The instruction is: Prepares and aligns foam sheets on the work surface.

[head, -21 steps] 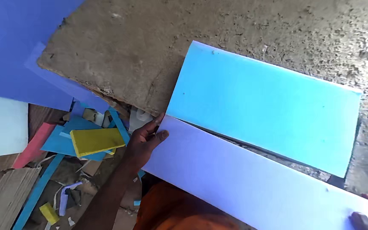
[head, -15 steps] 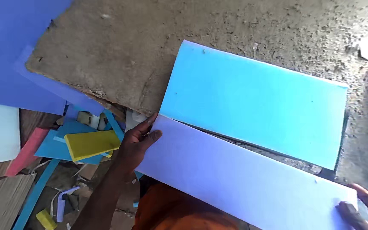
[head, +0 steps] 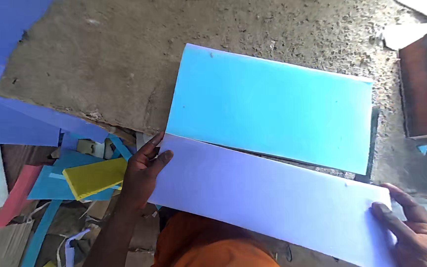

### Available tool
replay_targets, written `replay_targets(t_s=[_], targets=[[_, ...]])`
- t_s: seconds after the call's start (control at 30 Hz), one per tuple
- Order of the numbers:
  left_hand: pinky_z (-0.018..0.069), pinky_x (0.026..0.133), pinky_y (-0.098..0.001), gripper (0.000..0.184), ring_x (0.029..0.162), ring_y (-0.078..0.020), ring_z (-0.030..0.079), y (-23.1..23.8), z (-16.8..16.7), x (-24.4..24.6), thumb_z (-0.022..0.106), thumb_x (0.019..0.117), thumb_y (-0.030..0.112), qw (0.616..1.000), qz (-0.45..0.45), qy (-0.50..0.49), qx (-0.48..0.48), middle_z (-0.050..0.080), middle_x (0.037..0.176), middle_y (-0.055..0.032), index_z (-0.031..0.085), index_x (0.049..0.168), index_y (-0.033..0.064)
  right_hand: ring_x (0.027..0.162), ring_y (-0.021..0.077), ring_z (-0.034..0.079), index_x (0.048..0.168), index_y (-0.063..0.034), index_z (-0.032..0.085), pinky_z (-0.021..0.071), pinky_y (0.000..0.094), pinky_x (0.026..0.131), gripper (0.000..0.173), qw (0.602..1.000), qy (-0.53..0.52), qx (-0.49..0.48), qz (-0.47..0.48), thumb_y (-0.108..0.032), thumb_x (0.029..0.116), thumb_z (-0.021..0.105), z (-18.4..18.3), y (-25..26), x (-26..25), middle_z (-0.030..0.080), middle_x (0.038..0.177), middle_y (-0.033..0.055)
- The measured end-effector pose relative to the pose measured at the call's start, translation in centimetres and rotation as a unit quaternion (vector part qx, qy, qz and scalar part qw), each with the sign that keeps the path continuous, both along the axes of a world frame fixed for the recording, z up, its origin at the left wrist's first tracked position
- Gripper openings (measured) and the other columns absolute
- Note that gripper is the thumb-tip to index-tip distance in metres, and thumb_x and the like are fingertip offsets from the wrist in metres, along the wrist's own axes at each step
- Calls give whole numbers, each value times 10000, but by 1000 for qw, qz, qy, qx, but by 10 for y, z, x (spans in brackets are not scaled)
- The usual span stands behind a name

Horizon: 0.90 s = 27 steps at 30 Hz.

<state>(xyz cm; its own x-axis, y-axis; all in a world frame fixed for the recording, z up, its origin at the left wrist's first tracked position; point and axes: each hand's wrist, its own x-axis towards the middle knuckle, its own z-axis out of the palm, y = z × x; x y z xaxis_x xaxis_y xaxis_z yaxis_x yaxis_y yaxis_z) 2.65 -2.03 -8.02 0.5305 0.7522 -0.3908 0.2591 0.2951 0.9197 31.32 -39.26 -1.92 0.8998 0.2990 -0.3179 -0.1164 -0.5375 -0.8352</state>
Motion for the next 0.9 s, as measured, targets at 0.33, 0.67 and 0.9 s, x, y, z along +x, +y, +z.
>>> replay_targets(t_s=[0.33,0.67,0.9], targets=[[628,728,-306,513,867,-158,728,-3,6,7,645,1003,126,1000,19,12,-19,727,1119,-44,531,1490,244,882,-34,685,1490,-257,482,594,165,698,471,1000,13,10,-10,-166,1032,551,1,7,8,659,1230,-77],[629,683,-314,503,820,-163,730,-2,8,11,667,990,146,999,22,32,-21,733,1088,-51,545,1468,246,861,-6,692,1490,-269,491,603,198,672,475,999,27,13,-27,-203,1026,566,0,5,9,649,1257,-61],[634,746,-380,535,935,-205,717,2,7,0,679,993,254,995,-42,85,36,662,1251,-47,483,1491,254,820,9,707,1485,-253,489,616,206,649,451,997,51,52,-29,-183,1044,544,-5,-2,10,690,1157,-42]])
